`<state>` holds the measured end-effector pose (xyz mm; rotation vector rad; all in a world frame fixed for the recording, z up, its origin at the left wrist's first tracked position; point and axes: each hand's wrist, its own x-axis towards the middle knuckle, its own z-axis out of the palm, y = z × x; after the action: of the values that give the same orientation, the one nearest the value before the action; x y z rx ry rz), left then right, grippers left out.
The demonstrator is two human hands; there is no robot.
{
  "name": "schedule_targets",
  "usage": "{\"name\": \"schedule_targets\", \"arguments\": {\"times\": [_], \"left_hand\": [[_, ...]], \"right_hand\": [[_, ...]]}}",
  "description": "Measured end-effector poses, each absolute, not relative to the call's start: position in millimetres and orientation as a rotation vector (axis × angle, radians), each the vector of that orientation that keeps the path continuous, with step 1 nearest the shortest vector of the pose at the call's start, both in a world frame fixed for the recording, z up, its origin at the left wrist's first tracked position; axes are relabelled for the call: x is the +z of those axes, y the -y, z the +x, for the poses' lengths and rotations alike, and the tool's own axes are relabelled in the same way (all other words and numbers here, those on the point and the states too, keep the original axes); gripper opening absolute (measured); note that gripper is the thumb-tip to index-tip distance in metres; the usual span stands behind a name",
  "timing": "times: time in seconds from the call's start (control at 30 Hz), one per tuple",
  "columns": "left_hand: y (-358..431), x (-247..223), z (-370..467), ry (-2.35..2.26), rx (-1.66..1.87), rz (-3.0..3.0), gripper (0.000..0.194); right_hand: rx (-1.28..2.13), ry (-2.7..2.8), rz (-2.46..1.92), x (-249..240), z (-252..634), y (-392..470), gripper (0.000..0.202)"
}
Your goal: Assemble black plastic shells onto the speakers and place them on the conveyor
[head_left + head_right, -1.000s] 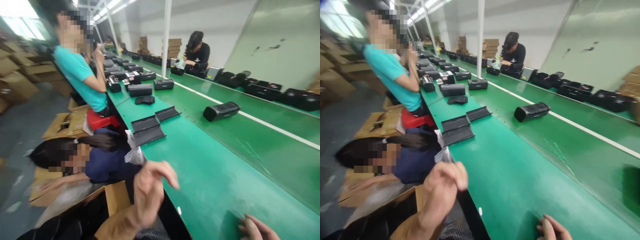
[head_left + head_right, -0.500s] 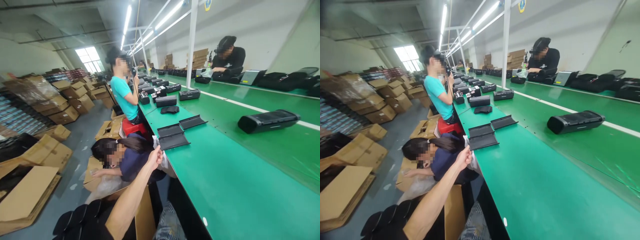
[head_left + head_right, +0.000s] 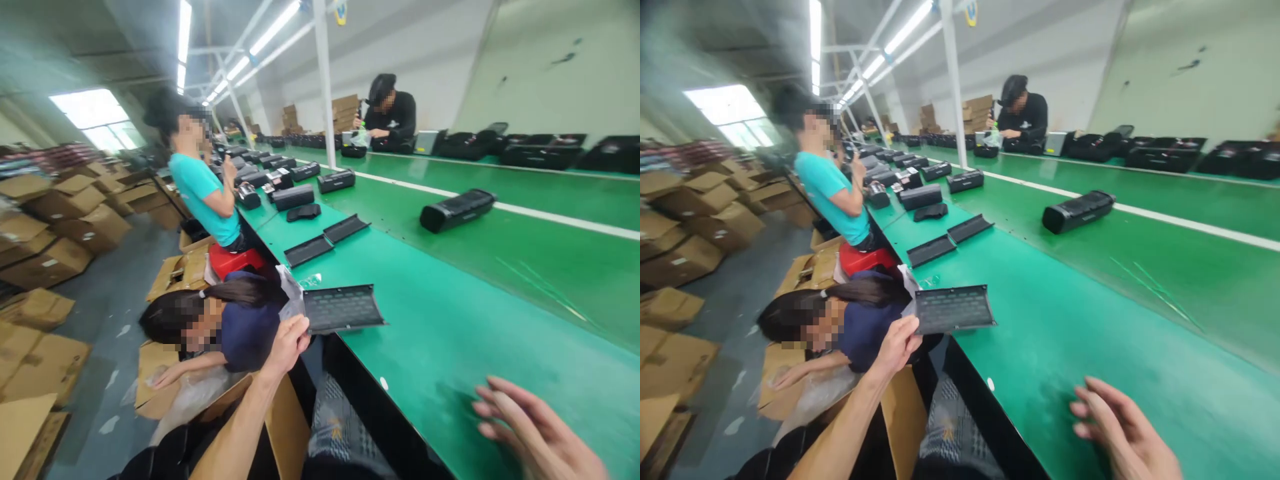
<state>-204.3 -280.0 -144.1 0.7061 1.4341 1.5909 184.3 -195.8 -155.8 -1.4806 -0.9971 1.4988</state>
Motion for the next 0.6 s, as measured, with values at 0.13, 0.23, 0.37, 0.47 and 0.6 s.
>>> {"name": "schedule_targets", "arguments": {"times": [0.13,0.23,0.37,0.47,0.6], "left_hand": [[288,-143,-147,-1.285,1.279,0.768,0.064],[282,-150,-120,-1.220,1.067,0.828,0.066],[266,-152,-112,-1.158,0.780,1.004,0.065],[251,-145,-112,-1.090,0.678,1.076,0.060],[231,-141,-105,-1.060,0.714,0.961,0.062]], "right_hand": [[1.774,0.812,-1.272,-120,164,217,0.080],[1.881,0.727,-1.263,-119,172,225,0.072],[1.770,0.615,-1.360,-131,193,240,0.066],[1.699,0.494,-1.390,-138,204,250,0.065],[1.610,0.380,-1.443,-140,213,256,0.065]]}}
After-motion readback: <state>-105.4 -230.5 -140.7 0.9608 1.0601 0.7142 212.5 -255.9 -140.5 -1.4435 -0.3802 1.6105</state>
